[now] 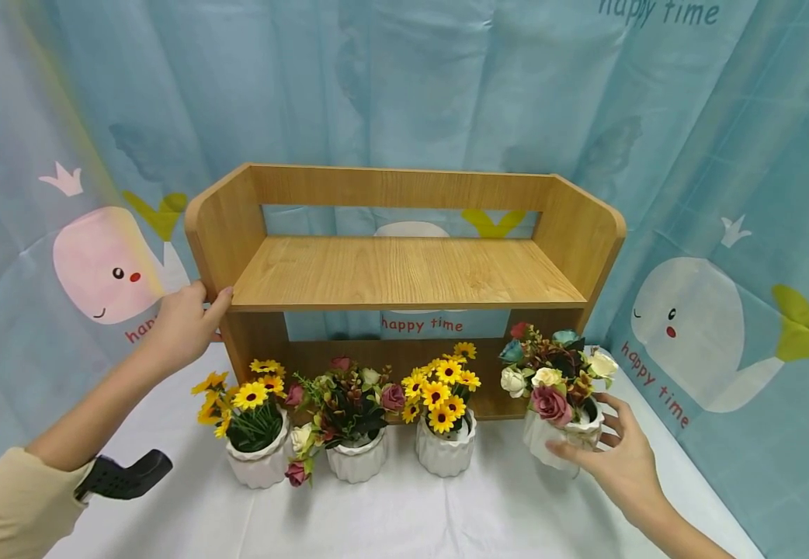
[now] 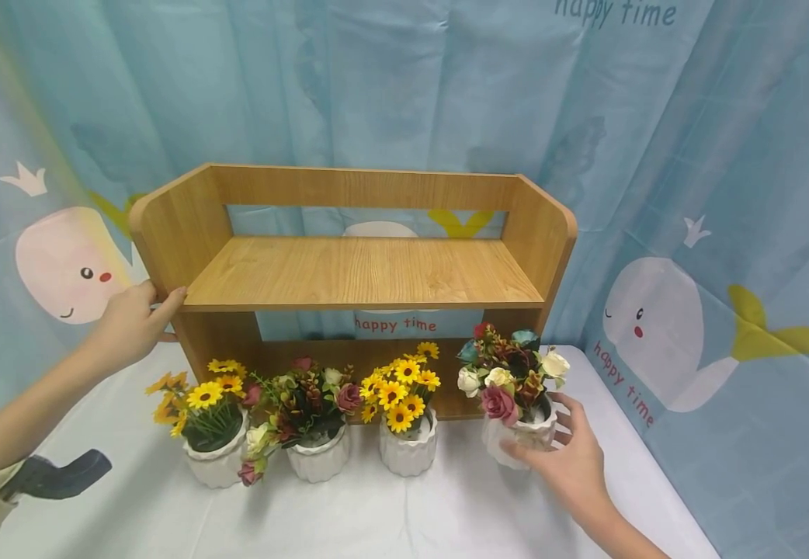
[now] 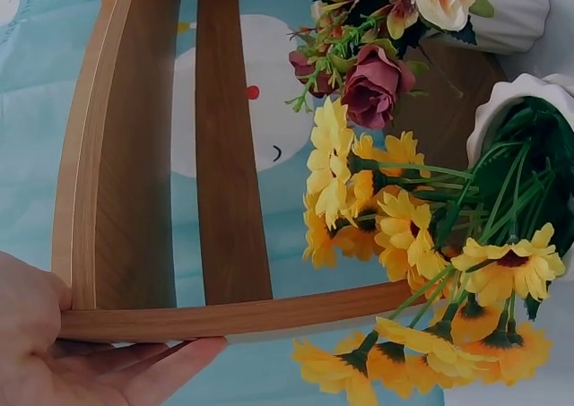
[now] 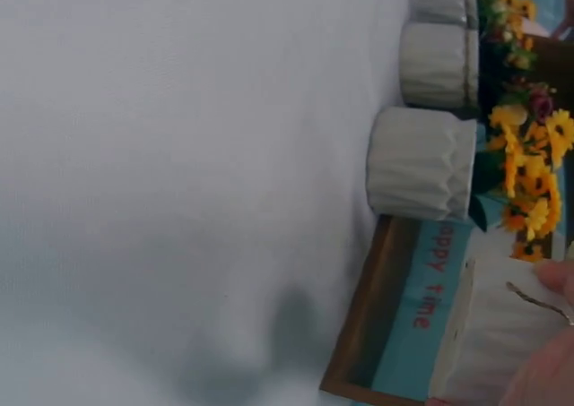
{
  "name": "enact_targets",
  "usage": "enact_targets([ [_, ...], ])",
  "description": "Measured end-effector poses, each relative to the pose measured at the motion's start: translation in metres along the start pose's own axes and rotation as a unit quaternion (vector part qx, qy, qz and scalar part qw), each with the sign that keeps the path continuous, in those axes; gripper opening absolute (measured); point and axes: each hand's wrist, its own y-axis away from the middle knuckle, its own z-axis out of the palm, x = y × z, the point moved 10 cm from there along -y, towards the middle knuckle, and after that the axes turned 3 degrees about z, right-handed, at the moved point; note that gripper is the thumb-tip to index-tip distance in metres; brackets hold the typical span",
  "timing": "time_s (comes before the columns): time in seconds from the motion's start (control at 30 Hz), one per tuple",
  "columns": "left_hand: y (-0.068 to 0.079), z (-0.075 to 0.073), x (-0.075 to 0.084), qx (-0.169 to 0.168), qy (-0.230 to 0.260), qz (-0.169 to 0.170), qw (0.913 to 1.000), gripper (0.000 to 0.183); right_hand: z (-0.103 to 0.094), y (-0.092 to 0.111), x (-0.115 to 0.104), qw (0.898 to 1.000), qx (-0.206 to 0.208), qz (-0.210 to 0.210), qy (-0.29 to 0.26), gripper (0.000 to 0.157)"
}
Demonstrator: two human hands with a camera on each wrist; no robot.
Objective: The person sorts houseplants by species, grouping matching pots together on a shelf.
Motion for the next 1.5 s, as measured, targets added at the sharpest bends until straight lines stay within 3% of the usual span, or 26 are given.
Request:
enact_targets([
  [0.23,0.001,0.000,0.000,0.001,0.000,-0.001,1.0000,0.054,-0.011,0.011,-0.020,0.999,0.004,-0.036,0.010,0.114],
  [0.7,0.002,0.002,0.002,-0.005,0.000,-0.009,1.0000,0.056,-0.028,0.018,-0.072,0.994,-0.031,-0.103,0.024,0.109],
  [1.13,0.002,0.002,0.002,-0.003,0.001,-0.007,1.0000,0.054,-0.036,0.026,-0.112,0.990,-0.079,-0.108,0.042,0.111],
  [1.5,0.003,0.001,0.002,-0.001,0.002,-0.003,1.0000,0.056,-0.043,0.029,-0.157,0.983,-0.068,-0.162,0.045,0.107],
])
